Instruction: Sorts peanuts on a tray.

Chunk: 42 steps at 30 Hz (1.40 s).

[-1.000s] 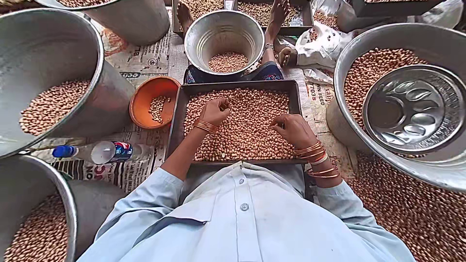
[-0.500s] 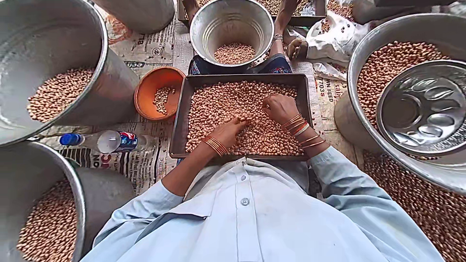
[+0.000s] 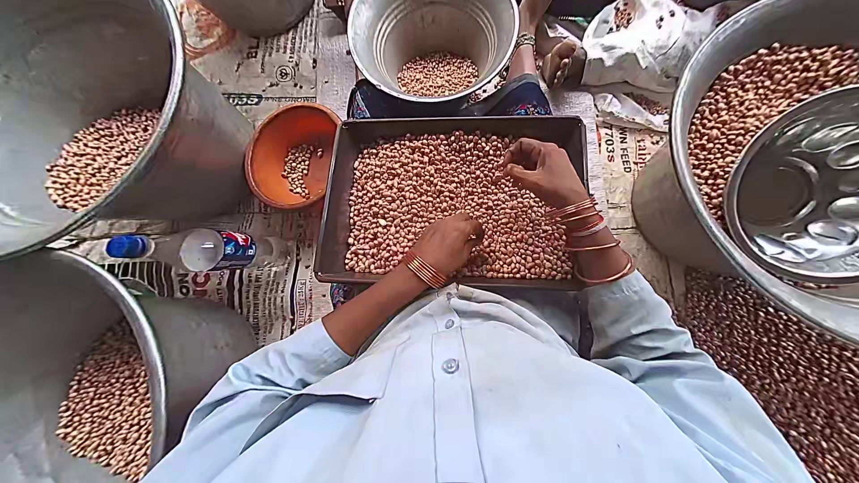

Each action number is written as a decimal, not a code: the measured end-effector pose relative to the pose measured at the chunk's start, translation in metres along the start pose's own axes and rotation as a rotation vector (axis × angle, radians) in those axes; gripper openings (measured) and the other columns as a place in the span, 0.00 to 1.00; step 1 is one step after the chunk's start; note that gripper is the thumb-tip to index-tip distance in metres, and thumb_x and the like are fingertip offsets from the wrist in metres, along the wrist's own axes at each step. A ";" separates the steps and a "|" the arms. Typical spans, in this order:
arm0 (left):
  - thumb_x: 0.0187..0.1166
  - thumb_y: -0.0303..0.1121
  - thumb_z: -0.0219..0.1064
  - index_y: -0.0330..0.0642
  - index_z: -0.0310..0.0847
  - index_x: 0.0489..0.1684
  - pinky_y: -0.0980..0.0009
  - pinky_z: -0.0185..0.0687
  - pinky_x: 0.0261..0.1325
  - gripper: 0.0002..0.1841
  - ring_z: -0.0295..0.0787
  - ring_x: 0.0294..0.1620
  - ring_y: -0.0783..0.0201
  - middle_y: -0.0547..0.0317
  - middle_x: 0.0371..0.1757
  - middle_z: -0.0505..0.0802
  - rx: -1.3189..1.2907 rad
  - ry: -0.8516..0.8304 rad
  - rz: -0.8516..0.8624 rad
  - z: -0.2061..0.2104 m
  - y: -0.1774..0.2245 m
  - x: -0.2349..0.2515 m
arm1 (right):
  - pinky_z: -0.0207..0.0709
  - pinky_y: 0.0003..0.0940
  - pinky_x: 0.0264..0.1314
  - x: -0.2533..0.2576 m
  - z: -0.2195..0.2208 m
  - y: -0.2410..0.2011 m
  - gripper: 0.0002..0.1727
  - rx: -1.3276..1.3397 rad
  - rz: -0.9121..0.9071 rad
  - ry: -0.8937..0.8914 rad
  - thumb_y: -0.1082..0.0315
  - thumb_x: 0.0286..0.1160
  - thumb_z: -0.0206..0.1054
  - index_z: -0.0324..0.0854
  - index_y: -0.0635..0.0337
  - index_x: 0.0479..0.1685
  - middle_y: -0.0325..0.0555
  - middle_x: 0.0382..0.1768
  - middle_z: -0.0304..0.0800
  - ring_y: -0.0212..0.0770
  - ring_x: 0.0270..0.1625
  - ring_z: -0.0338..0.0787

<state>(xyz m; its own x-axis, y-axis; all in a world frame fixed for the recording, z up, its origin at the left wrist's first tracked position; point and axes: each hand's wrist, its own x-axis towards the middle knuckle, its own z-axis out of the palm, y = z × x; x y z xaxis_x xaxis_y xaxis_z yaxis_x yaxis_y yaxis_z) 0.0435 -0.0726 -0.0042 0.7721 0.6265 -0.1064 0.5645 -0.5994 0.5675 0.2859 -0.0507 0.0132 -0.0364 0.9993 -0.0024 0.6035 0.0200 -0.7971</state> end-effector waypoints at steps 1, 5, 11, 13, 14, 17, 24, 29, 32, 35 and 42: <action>0.82 0.32 0.68 0.39 0.91 0.50 0.43 0.87 0.54 0.09 0.93 0.51 0.42 0.42 0.50 0.93 0.017 -0.048 -0.037 0.003 0.006 0.004 | 0.77 0.30 0.34 -0.008 -0.005 -0.004 0.08 0.055 -0.001 0.062 0.65 0.71 0.66 0.85 0.54 0.44 0.34 0.32 0.88 0.26 0.28 0.82; 0.81 0.34 0.70 0.36 0.90 0.50 0.40 0.86 0.52 0.11 0.92 0.51 0.38 0.39 0.52 0.92 0.022 -0.113 -0.085 0.009 0.013 0.011 | 0.70 0.42 0.29 -0.062 -0.005 -0.036 0.06 -0.182 -0.050 0.015 0.73 0.75 0.67 0.90 0.58 0.42 0.43 0.22 0.80 0.40 0.23 0.74; 0.74 0.31 0.72 0.38 0.91 0.42 0.49 0.85 0.40 0.07 0.89 0.34 0.52 0.49 0.33 0.91 -0.103 -0.002 0.011 0.005 -0.004 0.011 | 0.82 0.56 0.34 -0.090 0.042 -0.026 0.05 -0.536 -0.091 -0.139 0.69 0.75 0.71 0.93 0.56 0.39 0.53 0.35 0.91 0.56 0.37 0.92; 0.73 0.30 0.67 0.39 0.87 0.44 0.62 0.74 0.31 0.08 0.78 0.24 0.64 0.58 0.25 0.84 -0.251 0.095 -0.071 -0.014 -0.013 0.011 | 0.81 0.54 0.30 -0.092 0.047 -0.023 0.03 -0.567 -0.117 -0.127 0.69 0.73 0.73 0.92 0.56 0.39 0.53 0.34 0.90 0.55 0.34 0.91; 0.74 0.28 0.62 0.39 0.86 0.48 0.62 0.76 0.34 0.10 0.80 0.28 0.64 0.57 0.30 0.86 -0.295 0.115 -0.131 -0.026 -0.018 0.012 | 0.81 0.55 0.31 -0.091 0.049 -0.022 0.04 -0.570 -0.119 -0.130 0.69 0.73 0.73 0.93 0.56 0.40 0.54 0.34 0.90 0.57 0.34 0.92; 0.75 0.27 0.60 0.42 0.86 0.51 0.58 0.77 0.39 0.12 0.82 0.31 0.63 0.57 0.33 0.88 -0.270 0.126 -0.179 -0.041 -0.026 0.019 | 0.81 0.54 0.29 -0.092 0.051 -0.023 0.05 -0.602 -0.127 -0.136 0.71 0.74 0.71 0.93 0.56 0.40 0.55 0.34 0.90 0.57 0.33 0.91; 0.80 0.28 0.69 0.41 0.90 0.58 0.41 0.84 0.61 0.12 0.91 0.58 0.41 0.42 0.55 0.93 0.073 -0.088 -0.011 -0.010 -0.010 0.035 | 0.79 0.53 0.25 -0.099 0.054 -0.023 0.04 -0.612 -0.121 -0.118 0.70 0.72 0.73 0.93 0.54 0.38 0.53 0.32 0.89 0.55 0.29 0.90; 0.77 0.33 0.73 0.39 0.89 0.46 0.58 0.77 0.34 0.08 0.80 0.26 0.60 0.56 0.26 0.86 -0.171 0.065 -0.039 -0.017 -0.031 0.034 | 0.81 0.55 0.30 -0.098 0.058 -0.020 0.03 -0.582 -0.069 -0.147 0.69 0.73 0.73 0.91 0.56 0.40 0.52 0.34 0.91 0.55 0.33 0.92; 0.76 0.30 0.59 0.40 0.80 0.55 0.66 0.78 0.35 0.13 0.81 0.29 0.68 0.59 0.35 0.87 -0.452 0.136 -0.191 -0.030 -0.047 0.033 | 0.81 0.57 0.34 -0.095 0.056 -0.018 0.05 -0.491 -0.030 -0.188 0.66 0.71 0.73 0.89 0.58 0.39 0.52 0.34 0.91 0.56 0.37 0.92; 0.79 0.28 0.62 0.42 0.87 0.52 0.57 0.73 0.34 0.10 0.76 0.25 0.60 0.57 0.26 0.83 -0.246 0.159 -0.193 -0.029 -0.042 0.034 | 0.75 0.48 0.25 -0.097 0.038 -0.016 0.05 -0.216 -0.053 -0.121 0.64 0.72 0.74 0.90 0.55 0.40 0.45 0.22 0.84 0.46 0.23 0.82; 0.81 0.30 0.67 0.43 0.91 0.58 0.38 0.82 0.64 0.12 0.90 0.63 0.39 0.40 0.59 0.93 0.122 -0.023 -0.201 -0.015 -0.025 0.041 | 0.62 0.37 0.19 -0.080 0.013 -0.039 0.05 -0.063 -0.024 0.021 0.74 0.75 0.64 0.85 0.60 0.41 0.42 0.16 0.72 0.39 0.15 0.69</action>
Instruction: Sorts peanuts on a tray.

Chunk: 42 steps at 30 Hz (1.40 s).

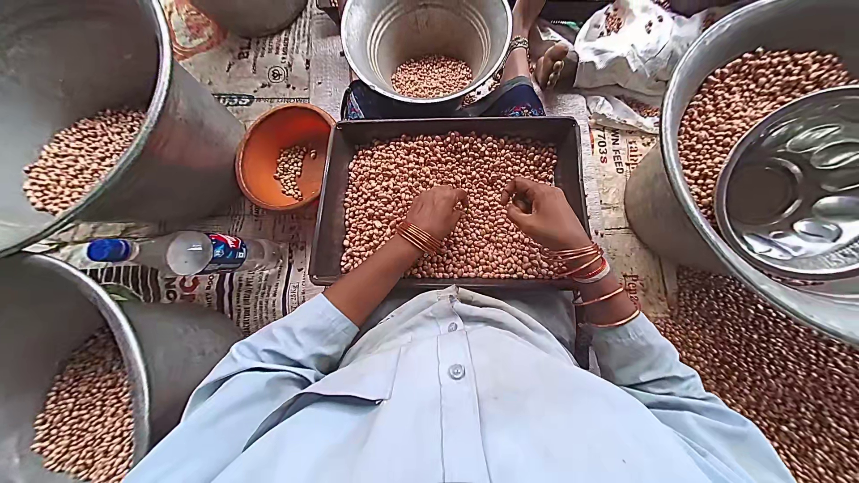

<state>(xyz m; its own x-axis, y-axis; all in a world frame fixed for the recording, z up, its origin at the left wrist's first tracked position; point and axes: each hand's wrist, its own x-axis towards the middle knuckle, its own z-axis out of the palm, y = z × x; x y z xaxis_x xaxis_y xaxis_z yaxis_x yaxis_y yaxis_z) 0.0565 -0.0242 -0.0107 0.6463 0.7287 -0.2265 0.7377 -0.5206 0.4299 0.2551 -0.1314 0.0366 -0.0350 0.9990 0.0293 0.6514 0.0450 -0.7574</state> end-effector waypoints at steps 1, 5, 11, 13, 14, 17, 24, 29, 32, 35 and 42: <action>0.81 0.30 0.67 0.42 0.91 0.58 0.38 0.82 0.64 0.12 0.90 0.63 0.39 0.40 0.59 0.93 0.003 0.004 0.005 0.002 0.001 0.000 | 0.68 0.44 0.23 0.004 0.003 -0.004 0.05 -0.113 -0.034 -0.052 0.75 0.74 0.67 0.88 0.60 0.42 0.46 0.18 0.77 0.44 0.19 0.75; 0.82 0.32 0.68 0.42 0.92 0.54 0.42 0.84 0.61 0.10 0.93 0.55 0.43 0.43 0.50 0.95 -0.066 0.036 0.032 0.000 -0.005 -0.004 | 0.82 0.63 0.43 0.027 0.031 0.000 0.08 -0.476 -0.035 -0.239 0.70 0.75 0.70 0.91 0.59 0.47 0.59 0.42 0.93 0.63 0.46 0.93; 0.78 0.26 0.55 0.42 0.85 0.53 0.68 0.72 0.32 0.14 0.74 0.26 0.70 0.59 0.35 0.86 -0.566 0.211 -0.104 -0.034 -0.047 -0.015 | 0.81 0.63 0.39 0.031 0.044 0.011 0.08 -0.534 -0.041 -0.271 0.68 0.76 0.70 0.90 0.61 0.46 0.60 0.40 0.92 0.64 0.43 0.93; 0.83 0.26 0.59 0.43 0.89 0.52 0.59 0.73 0.38 0.11 0.76 0.29 0.63 0.56 0.34 0.87 -0.448 0.172 -0.088 -0.038 -0.048 -0.020 | 0.81 0.63 0.40 0.031 0.044 0.011 0.09 -0.529 -0.027 -0.288 0.66 0.77 0.69 0.89 0.59 0.48 0.59 0.40 0.93 0.63 0.44 0.93; 0.83 0.26 0.62 0.42 0.90 0.52 0.54 0.77 0.42 0.11 0.80 0.32 0.58 0.52 0.35 0.88 -0.343 0.164 -0.059 -0.036 -0.046 -0.021 | 0.81 0.63 0.40 0.032 0.044 0.010 0.09 -0.529 -0.019 -0.300 0.65 0.78 0.69 0.89 0.59 0.49 0.58 0.40 0.93 0.63 0.45 0.94; 0.82 0.25 0.64 0.42 0.94 0.52 0.42 0.83 0.63 0.12 0.91 0.56 0.41 0.40 0.50 0.93 -0.076 0.137 0.004 -0.025 -0.037 -0.021 | 0.80 0.64 0.41 0.033 0.046 0.012 0.10 -0.503 -0.026 -0.329 0.63 0.78 0.68 0.89 0.57 0.50 0.57 0.40 0.93 0.62 0.46 0.94; 0.81 0.27 0.67 0.37 0.92 0.51 0.40 0.85 0.58 0.09 0.91 0.56 0.38 0.38 0.54 0.90 0.071 0.101 -0.002 -0.010 -0.024 -0.016 | 0.66 0.18 0.22 0.050 0.004 0.033 0.09 0.377 0.037 0.107 0.67 0.68 0.61 0.77 0.52 0.46 0.25 0.23 0.74 0.19 0.19 0.70; 0.83 0.30 0.66 0.36 0.91 0.53 0.41 0.84 0.59 0.11 0.90 0.57 0.39 0.38 0.55 0.90 0.096 0.071 -0.042 -0.010 -0.019 -0.015 | 0.64 0.35 0.28 0.058 -0.003 0.018 0.08 0.042 0.062 -0.016 0.68 0.74 0.63 0.85 0.55 0.45 0.35 0.22 0.73 0.32 0.22 0.69; 0.82 0.33 0.67 0.40 0.92 0.53 0.40 0.84 0.59 0.11 0.91 0.56 0.40 0.40 0.55 0.91 0.053 0.098 -0.060 -0.022 -0.029 -0.019 | 0.82 0.63 0.51 0.061 0.014 0.010 0.08 -0.355 -0.050 -0.238 0.65 0.77 0.70 0.92 0.57 0.46 0.54 0.41 0.95 0.57 0.48 0.93; 0.80 0.31 0.68 0.34 0.91 0.52 0.36 0.82 0.60 0.11 0.89 0.56 0.35 0.34 0.52 0.90 0.075 0.349 -0.142 -0.062 -0.056 -0.030 | 0.82 0.65 0.47 0.058 0.030 0.009 0.07 -0.550 -0.095 -0.261 0.70 0.76 0.68 0.91 0.60 0.45 0.60 0.44 0.93 0.65 0.50 0.93; 0.73 0.29 0.73 0.39 0.89 0.55 0.32 0.63 0.78 0.14 0.71 0.78 0.27 0.29 0.69 0.83 0.193 0.625 -0.204 -0.122 -0.084 -0.043 | 0.82 0.63 0.42 0.059 0.036 0.012 0.07 -0.583 -0.093 -0.272 0.69 0.76 0.69 0.91 0.59 0.45 0.60 0.43 0.92 0.63 0.46 0.93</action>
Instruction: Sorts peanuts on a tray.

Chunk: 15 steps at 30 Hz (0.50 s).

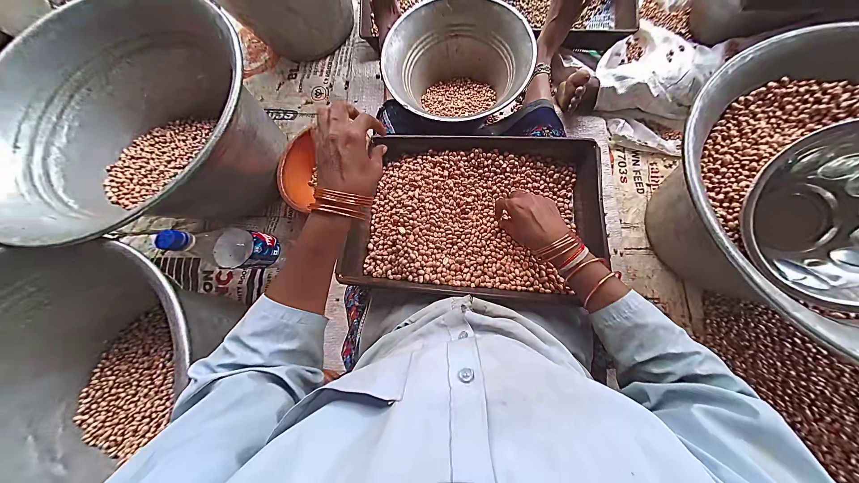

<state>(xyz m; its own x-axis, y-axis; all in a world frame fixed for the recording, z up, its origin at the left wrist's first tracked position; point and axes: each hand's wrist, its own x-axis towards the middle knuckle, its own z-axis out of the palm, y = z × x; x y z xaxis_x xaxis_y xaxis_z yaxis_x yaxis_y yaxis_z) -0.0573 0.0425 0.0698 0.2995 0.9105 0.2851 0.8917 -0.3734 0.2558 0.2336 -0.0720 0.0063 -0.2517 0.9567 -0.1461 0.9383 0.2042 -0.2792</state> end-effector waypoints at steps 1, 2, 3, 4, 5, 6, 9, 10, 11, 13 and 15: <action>0.73 0.29 0.74 0.41 0.91 0.52 0.32 0.64 0.77 0.12 0.73 0.76 0.28 0.31 0.67 0.85 -0.018 -0.045 0.041 0.009 0.007 -0.002 | 0.82 0.63 0.43 0.000 0.000 -0.001 0.08 0.002 0.005 -0.010 0.69 0.76 0.69 0.91 0.59 0.46 0.60 0.43 0.93 0.63 0.47 0.93; 0.72 0.29 0.74 0.43 0.92 0.49 0.33 0.64 0.76 0.10 0.73 0.76 0.30 0.33 0.66 0.86 -0.018 -0.104 0.075 0.019 0.015 -0.005 | 0.81 0.63 0.43 0.000 0.001 0.000 0.08 -0.001 0.004 -0.013 0.68 0.76 0.69 0.91 0.58 0.47 0.60 0.43 0.92 0.63 0.47 0.93; 0.72 0.29 0.75 0.45 0.94 0.47 0.33 0.65 0.75 0.08 0.74 0.75 0.32 0.35 0.64 0.87 -0.012 -0.167 0.100 0.028 0.021 -0.008 | 0.81 0.63 0.43 0.000 0.001 0.000 0.08 -0.005 0.008 -0.023 0.67 0.76 0.70 0.90 0.58 0.47 0.60 0.44 0.92 0.63 0.47 0.93; 0.73 0.30 0.75 0.46 0.95 0.46 0.34 0.64 0.76 0.08 0.74 0.75 0.33 0.37 0.64 0.87 0.012 -0.227 0.111 0.035 0.027 -0.011 | 0.81 0.63 0.43 -0.001 0.002 0.000 0.08 -0.002 0.014 -0.029 0.67 0.75 0.71 0.90 0.58 0.48 0.60 0.44 0.92 0.63 0.47 0.93; 0.75 0.30 0.74 0.46 0.96 0.46 0.34 0.63 0.76 0.07 0.74 0.75 0.34 0.37 0.65 0.87 0.038 -0.274 0.114 0.041 0.031 -0.014 | 0.81 0.63 0.44 -0.003 0.002 0.001 0.09 0.005 0.018 -0.032 0.67 0.74 0.71 0.90 0.59 0.48 0.60 0.44 0.92 0.63 0.48 0.93; 0.76 0.31 0.74 0.46 0.96 0.46 0.36 0.64 0.76 0.07 0.74 0.75 0.34 0.38 0.65 0.87 0.068 -0.299 0.115 0.048 0.034 -0.015 | 0.81 0.63 0.44 -0.004 0.003 0.002 0.09 0.012 0.020 -0.035 0.67 0.74 0.72 0.90 0.58 0.48 0.59 0.44 0.92 0.63 0.48 0.92; 0.75 0.33 0.75 0.46 0.96 0.45 0.35 0.65 0.75 0.07 0.74 0.75 0.33 0.37 0.65 0.87 0.115 -0.331 0.115 0.064 0.035 -0.020 | 0.81 0.64 0.47 -0.005 0.003 0.008 0.10 0.066 0.030 -0.094 0.62 0.75 0.71 0.90 0.55 0.49 0.56 0.44 0.93 0.61 0.50 0.93; 0.74 0.33 0.76 0.46 0.96 0.44 0.34 0.65 0.74 0.07 0.74 0.75 0.32 0.36 0.65 0.87 0.120 -0.341 0.113 0.067 0.035 -0.021 | 0.81 0.64 0.48 -0.004 0.002 0.010 0.11 0.111 0.022 -0.115 0.59 0.75 0.72 0.90 0.54 0.49 0.55 0.42 0.94 0.60 0.49 0.93; 0.72 0.34 0.77 0.46 0.96 0.43 0.34 0.66 0.73 0.07 0.74 0.75 0.32 0.36 0.65 0.87 0.115 -0.343 0.117 0.069 0.034 -0.022 | 0.80 0.63 0.47 -0.002 0.000 0.013 0.12 0.174 0.004 -0.119 0.56 0.75 0.73 0.91 0.52 0.49 0.53 0.39 0.94 0.58 0.46 0.93; 0.71 0.35 0.77 0.46 0.95 0.42 0.35 0.68 0.71 0.07 0.76 0.73 0.33 0.37 0.63 0.87 0.060 -0.340 0.132 0.070 0.029 -0.024 | 0.80 0.56 0.42 0.000 -0.011 0.015 0.12 0.347 -0.028 -0.102 0.56 0.75 0.75 0.91 0.52 0.49 0.48 0.30 0.90 0.49 0.34 0.88; 0.72 0.33 0.73 0.41 0.93 0.44 0.39 0.76 0.66 0.09 0.83 0.64 0.37 0.38 0.56 0.90 -0.110 -0.295 0.110 0.066 0.021 -0.024 | 0.67 0.36 0.29 0.000 -0.021 0.019 0.10 0.604 -0.055 -0.033 0.59 0.73 0.76 0.89 0.52 0.45 0.34 0.18 0.76 0.31 0.21 0.71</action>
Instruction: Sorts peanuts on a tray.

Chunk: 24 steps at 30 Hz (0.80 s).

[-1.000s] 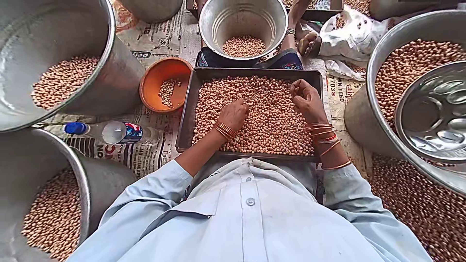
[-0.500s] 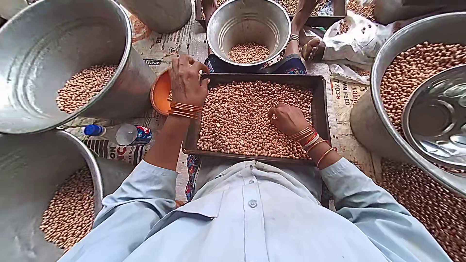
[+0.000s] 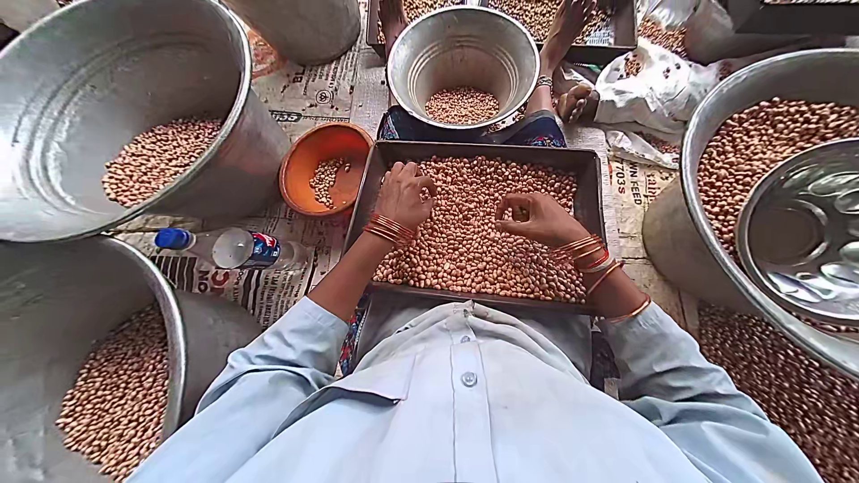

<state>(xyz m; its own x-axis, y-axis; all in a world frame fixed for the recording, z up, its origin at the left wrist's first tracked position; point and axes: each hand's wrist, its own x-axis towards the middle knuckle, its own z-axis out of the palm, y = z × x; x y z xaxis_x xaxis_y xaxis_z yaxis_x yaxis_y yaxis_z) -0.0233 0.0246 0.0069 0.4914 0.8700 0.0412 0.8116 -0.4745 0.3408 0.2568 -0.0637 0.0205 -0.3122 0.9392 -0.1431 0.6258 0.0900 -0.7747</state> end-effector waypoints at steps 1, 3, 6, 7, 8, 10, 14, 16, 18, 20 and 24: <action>0.75 0.32 0.70 0.37 0.91 0.48 0.40 0.81 0.61 0.10 0.88 0.57 0.40 0.39 0.52 0.91 -0.105 0.034 -0.026 -0.004 -0.004 0.001 | 0.63 0.26 0.25 0.000 -0.005 0.000 0.08 0.170 -0.015 0.034 0.62 0.72 0.74 0.87 0.53 0.43 0.27 0.17 0.73 0.24 0.18 0.67; 0.75 0.27 0.64 0.37 0.86 0.53 0.44 0.83 0.49 0.12 0.90 0.42 0.47 0.44 0.43 0.92 -0.265 0.052 -0.119 -0.014 -0.004 0.003 | 0.60 0.15 0.17 0.003 -0.011 -0.002 0.02 0.535 -0.027 0.107 0.66 0.74 0.66 0.80 0.51 0.41 0.24 0.20 0.78 0.18 0.16 0.68; 0.77 0.25 0.64 0.36 0.90 0.51 0.43 0.81 0.46 0.11 0.87 0.36 0.45 0.44 0.34 0.91 -0.224 -0.010 -0.066 -0.011 0.003 0.008 | 0.61 0.14 0.16 0.015 -0.018 -0.005 0.05 0.721 -0.031 0.164 0.67 0.75 0.54 0.75 0.46 0.40 0.25 0.21 0.73 0.19 0.16 0.68; 0.79 0.26 0.64 0.37 0.91 0.52 0.39 0.83 0.55 0.11 0.92 0.46 0.41 0.40 0.42 0.94 -0.165 -0.040 -0.039 -0.007 0.007 0.009 | 0.61 0.15 0.16 0.020 -0.019 -0.009 0.06 0.666 -0.020 0.179 0.68 0.77 0.55 0.77 0.48 0.40 0.25 0.19 0.72 0.19 0.15 0.67; 0.81 0.27 0.63 0.38 0.92 0.53 0.38 0.81 0.64 0.12 0.92 0.56 0.38 0.38 0.50 0.95 -0.112 -0.068 -0.023 -0.002 0.009 0.012 | 0.60 0.17 0.18 0.025 -0.020 -0.013 0.05 0.556 -0.013 0.181 0.68 0.82 0.58 0.79 0.51 0.41 0.27 0.19 0.72 0.20 0.16 0.66; 0.82 0.29 0.66 0.39 0.91 0.55 0.37 0.79 0.69 0.11 0.89 0.64 0.36 0.37 0.57 0.93 -0.059 -0.098 -0.018 0.007 0.012 0.015 | 0.66 0.27 0.29 0.035 -0.019 -0.025 0.07 0.232 0.015 0.170 0.62 0.84 0.66 0.86 0.55 0.46 0.31 0.23 0.79 0.25 0.22 0.71; 0.82 0.30 0.67 0.40 0.91 0.57 0.36 0.79 0.68 0.12 0.88 0.66 0.36 0.37 0.61 0.92 -0.025 -0.154 -0.038 0.012 0.017 0.017 | 0.81 0.60 0.51 0.063 0.001 -0.040 0.11 -0.282 0.013 0.118 0.62 0.81 0.68 0.93 0.55 0.50 0.52 0.42 0.95 0.53 0.46 0.93; 0.81 0.30 0.67 0.38 0.90 0.56 0.36 0.79 0.69 0.12 0.89 0.65 0.37 0.37 0.60 0.92 -0.040 -0.163 -0.042 0.011 0.015 0.016 | 0.80 0.64 0.55 0.079 0.015 -0.039 0.12 -0.382 0.016 0.091 0.61 0.82 0.67 0.93 0.54 0.53 0.55 0.47 0.95 0.58 0.53 0.93; 0.80 0.33 0.69 0.39 0.92 0.53 0.41 0.83 0.61 0.11 0.92 0.51 0.44 0.42 0.46 0.95 -0.130 -0.128 -0.067 0.005 0.006 0.014 | 0.81 0.63 0.58 0.092 0.028 -0.035 0.13 -0.443 0.007 0.078 0.62 0.83 0.65 0.92 0.55 0.55 0.56 0.51 0.95 0.59 0.58 0.92; 0.80 0.33 0.71 0.39 0.90 0.51 0.56 0.76 0.41 0.09 0.78 0.29 0.60 0.55 0.30 0.86 -0.399 -0.074 -0.133 -0.005 -0.010 0.009 | 0.81 0.63 0.58 0.098 0.039 -0.030 0.13 -0.479 -0.026 0.082 0.64 0.83 0.64 0.91 0.56 0.56 0.57 0.54 0.94 0.60 0.60 0.92; 0.80 0.28 0.55 0.39 0.80 0.54 0.77 0.73 0.28 0.12 0.77 0.24 0.76 0.63 0.37 0.89 -0.776 -0.144 -0.087 -0.015 -0.028 -0.020 | 0.81 0.64 0.54 0.097 0.051 -0.022 0.13 -0.455 -0.076 0.119 0.66 0.81 0.65 0.89 0.58 0.58 0.59 0.51 0.94 0.62 0.56 0.93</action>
<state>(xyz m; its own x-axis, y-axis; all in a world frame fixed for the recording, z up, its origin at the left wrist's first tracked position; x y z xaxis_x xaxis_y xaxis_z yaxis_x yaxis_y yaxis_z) -0.0613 0.0223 0.0110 0.5152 0.8487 -0.1194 0.4228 -0.1306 0.8968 0.1766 0.0086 -0.0076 -0.3020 0.9533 -0.0045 0.8623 0.2711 -0.4278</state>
